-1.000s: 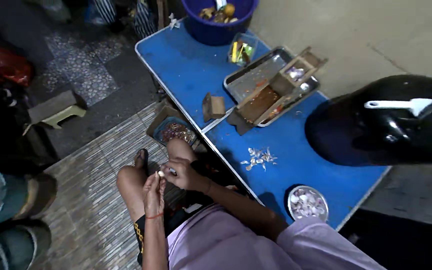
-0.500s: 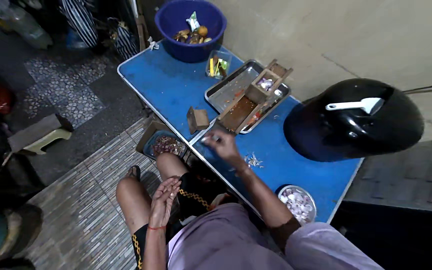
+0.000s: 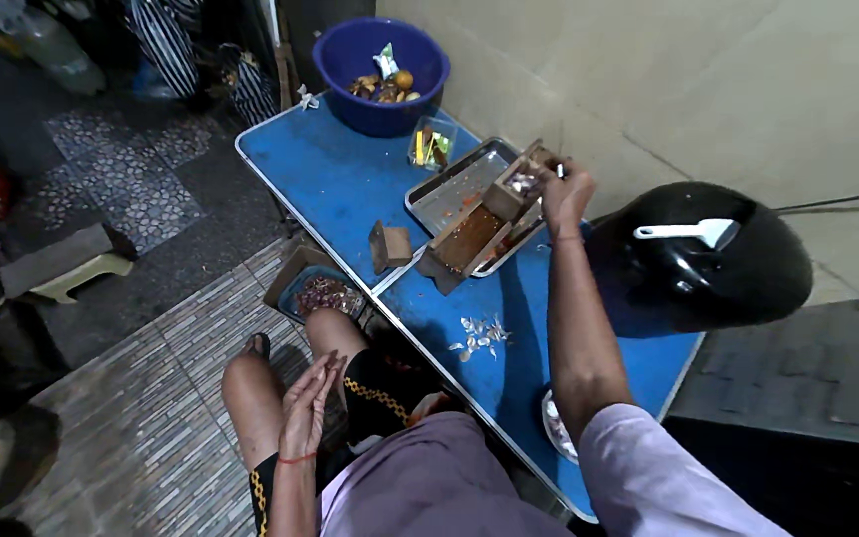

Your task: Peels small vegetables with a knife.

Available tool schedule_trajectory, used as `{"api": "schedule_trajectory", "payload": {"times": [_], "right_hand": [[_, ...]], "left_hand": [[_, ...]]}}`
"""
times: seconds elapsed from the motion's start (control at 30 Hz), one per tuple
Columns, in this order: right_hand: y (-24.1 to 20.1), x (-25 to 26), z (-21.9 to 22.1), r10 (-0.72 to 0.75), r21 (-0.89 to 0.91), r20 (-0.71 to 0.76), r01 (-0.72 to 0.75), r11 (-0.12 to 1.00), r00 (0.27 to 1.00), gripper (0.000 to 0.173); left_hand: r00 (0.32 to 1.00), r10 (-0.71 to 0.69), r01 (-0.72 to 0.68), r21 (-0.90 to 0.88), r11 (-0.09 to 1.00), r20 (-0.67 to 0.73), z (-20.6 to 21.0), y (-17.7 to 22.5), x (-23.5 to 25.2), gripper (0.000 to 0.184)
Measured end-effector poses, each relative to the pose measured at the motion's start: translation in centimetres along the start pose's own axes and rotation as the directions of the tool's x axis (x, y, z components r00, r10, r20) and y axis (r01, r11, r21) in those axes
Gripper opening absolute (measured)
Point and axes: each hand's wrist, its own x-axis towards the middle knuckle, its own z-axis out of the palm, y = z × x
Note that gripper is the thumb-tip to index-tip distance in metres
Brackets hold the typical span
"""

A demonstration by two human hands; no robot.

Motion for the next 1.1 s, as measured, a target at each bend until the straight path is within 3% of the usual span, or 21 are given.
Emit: {"api": "schedule_trajectory", "payload": {"times": [0.1,0.2,0.27,0.4,0.47,0.57,0.8,1.1], "right_hand": [[-0.3,-4.1,0.4,-0.042,0.181,0.003,0.041,0.983,0.999,0.032],[-2.5,-12.8,2.1,-0.108,0.387,0.211,0.018,0.922,0.971,0.029],[-3.9,-18.9,4.4,-0.175,0.533,0.434,-0.095,0.84,0.884,0.029],[-6.8,-29.3,7.6,-0.337,0.568,0.742,-0.278,0.775,0.579,0.03],[-8.8,-32.5,7.8,-0.369,0.543,0.79,-0.281,0.791,0.489,0.028],[-10.2,-35.2,8.4,-0.459,0.562,0.783,-0.164,0.811,0.419,0.04],[-10.9,-37.2,9.8,-0.566,0.559,0.745,0.132,0.819,0.354,0.045],[-10.5,-37.4,10.4,-0.654,0.611,0.658,0.243,0.754,0.373,0.043]], "left_hand": [[0.998,-0.001,0.002,0.019,1.0,-0.059,0.4,0.6,-0.3,0.033],[0.994,-0.016,0.021,0.054,0.998,-0.106,1.3,1.5,-0.8,0.029],[0.995,0.014,-0.01,0.033,0.999,-0.101,1.4,1.9,-1.1,0.027],[0.982,0.097,-0.108,-0.059,0.992,-0.163,1.1,2.5,-1.7,0.025],[0.974,0.134,-0.154,-0.101,0.983,-0.183,0.6,2.9,-2.0,0.024],[0.964,0.158,-0.185,-0.109,0.977,-0.213,0.0,3.5,-2.7,0.021],[0.955,0.202,-0.249,-0.213,0.945,-0.218,-1.3,3.5,-3.6,0.021],[0.951,0.23,-0.274,-0.22,0.936,-0.208,-1.7,3.2,-3.9,0.019]]}}
